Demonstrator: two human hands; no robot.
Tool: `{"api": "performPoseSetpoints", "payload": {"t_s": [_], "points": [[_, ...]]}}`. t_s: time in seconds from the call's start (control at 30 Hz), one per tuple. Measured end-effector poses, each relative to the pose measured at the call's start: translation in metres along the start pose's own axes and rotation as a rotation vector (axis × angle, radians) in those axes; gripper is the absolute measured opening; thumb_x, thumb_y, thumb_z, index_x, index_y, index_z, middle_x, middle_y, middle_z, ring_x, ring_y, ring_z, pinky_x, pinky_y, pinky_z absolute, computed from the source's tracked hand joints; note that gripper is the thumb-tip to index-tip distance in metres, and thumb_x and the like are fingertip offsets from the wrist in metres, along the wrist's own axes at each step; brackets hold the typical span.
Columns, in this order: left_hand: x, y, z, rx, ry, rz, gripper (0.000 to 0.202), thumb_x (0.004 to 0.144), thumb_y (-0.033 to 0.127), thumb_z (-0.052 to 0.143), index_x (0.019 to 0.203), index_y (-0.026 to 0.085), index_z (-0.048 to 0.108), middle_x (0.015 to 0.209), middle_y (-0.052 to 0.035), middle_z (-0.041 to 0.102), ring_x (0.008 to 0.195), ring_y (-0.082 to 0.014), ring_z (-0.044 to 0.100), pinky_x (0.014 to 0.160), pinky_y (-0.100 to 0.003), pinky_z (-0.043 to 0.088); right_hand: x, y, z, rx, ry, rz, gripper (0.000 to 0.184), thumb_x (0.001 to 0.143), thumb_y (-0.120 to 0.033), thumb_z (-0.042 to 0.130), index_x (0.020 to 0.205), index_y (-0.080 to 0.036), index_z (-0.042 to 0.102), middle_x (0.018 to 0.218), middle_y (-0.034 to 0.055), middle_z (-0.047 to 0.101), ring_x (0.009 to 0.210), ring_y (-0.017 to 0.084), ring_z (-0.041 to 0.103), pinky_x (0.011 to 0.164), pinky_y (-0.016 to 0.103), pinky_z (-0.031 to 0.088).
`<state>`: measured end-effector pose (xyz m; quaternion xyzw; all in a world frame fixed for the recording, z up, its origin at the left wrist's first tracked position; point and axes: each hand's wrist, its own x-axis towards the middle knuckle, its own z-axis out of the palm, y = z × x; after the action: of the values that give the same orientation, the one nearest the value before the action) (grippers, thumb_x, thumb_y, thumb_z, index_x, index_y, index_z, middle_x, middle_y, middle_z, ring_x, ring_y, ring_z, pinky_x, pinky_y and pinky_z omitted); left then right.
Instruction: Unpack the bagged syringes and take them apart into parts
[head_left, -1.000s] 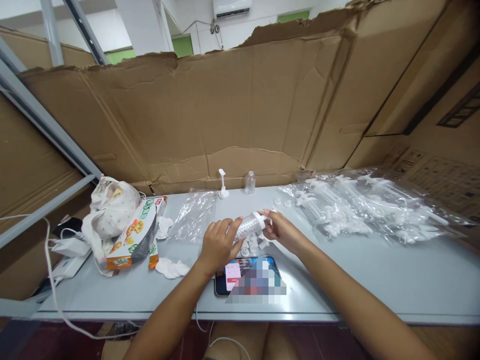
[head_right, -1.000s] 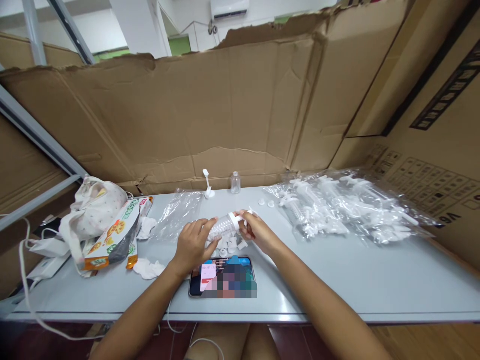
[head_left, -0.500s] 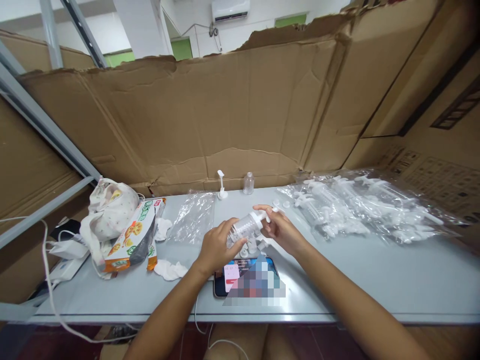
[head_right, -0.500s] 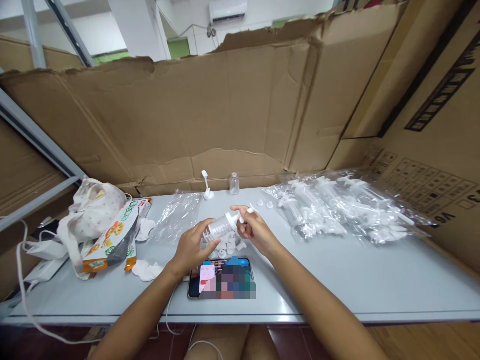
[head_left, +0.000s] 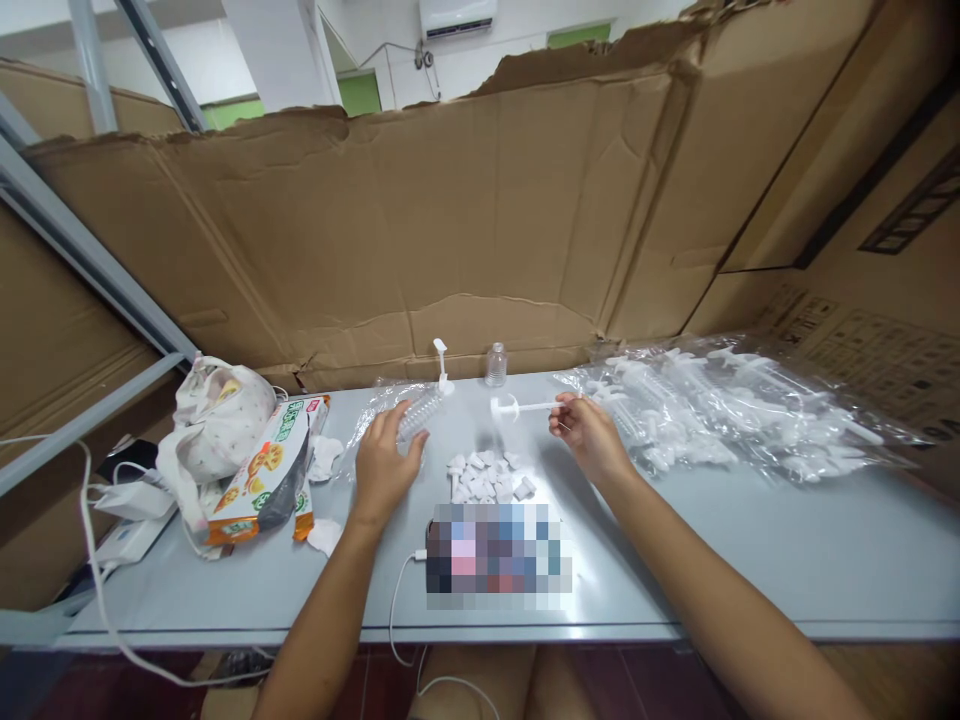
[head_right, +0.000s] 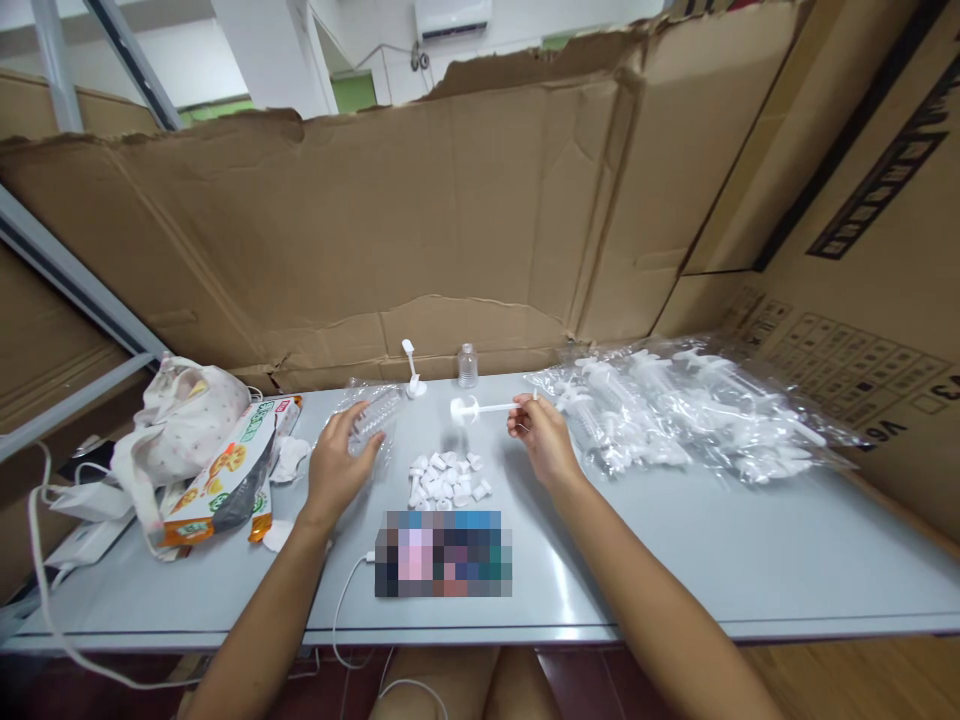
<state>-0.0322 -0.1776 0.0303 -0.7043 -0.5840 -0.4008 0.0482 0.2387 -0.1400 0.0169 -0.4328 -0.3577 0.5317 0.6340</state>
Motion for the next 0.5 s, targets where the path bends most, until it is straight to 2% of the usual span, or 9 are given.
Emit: {"api": "performPoseSetpoints", "payload": {"t_s": [0.1,0.27,0.37,0.5], "points": [[0.001,-0.003,-0.001,-0.054,0.026,-0.086,0.041,0.083,0.031,0.059,0.123,0.024,0.05,0.118,-0.0071,0.061,0.108,-0.0245,0.058,0.093,-0.041,0.045,0.0,0.005,0.002,-0.094,-0.019,-0.016,0.022,0.064,-0.036,0.067,0.072,-0.021,0.052,0.068,-0.001,0.058,0.057,0.012,0.052,0.052,0.024,0.038],[-0.002,-0.001,0.003,-0.158,-0.045,-0.187,0.041,0.082,0.031,0.059,0.12,0.023,0.046,0.116,-0.0073,0.062,0.109,-0.0244,0.058,0.091,-0.041,0.047,-0.005,0.014,0.008,-0.267,-0.141,-0.047,0.027,0.066,-0.04,0.068,0.073,-0.019,0.054,0.072,0.0016,0.062,0.06,0.013,0.057,0.054,0.025,0.04],[-0.001,-0.002,0.004,-0.162,-0.026,-0.18,0.039,0.082,0.029,0.058,0.118,0.021,0.048,0.118,-0.0092,0.059,0.11,-0.0239,0.057,0.091,-0.04,0.046,-0.003,0.016,0.007,-0.298,-0.137,-0.11,0.031,0.068,-0.045,0.067,0.08,-0.019,0.056,0.074,0.0015,0.062,0.062,0.013,0.057,0.055,0.026,0.041],[0.003,-0.005,0.005,-0.16,-0.017,-0.174,0.042,0.08,0.029,0.061,0.12,0.02,0.05,0.114,-0.009,0.058,0.096,-0.0204,0.06,0.084,-0.036,0.049,0.009,0.012,0.009,-0.358,-0.102,-0.238,0.03,0.073,-0.046,0.063,0.085,-0.019,0.056,0.076,0.0014,0.061,0.065,0.014,0.058,0.057,0.026,0.043]]}}
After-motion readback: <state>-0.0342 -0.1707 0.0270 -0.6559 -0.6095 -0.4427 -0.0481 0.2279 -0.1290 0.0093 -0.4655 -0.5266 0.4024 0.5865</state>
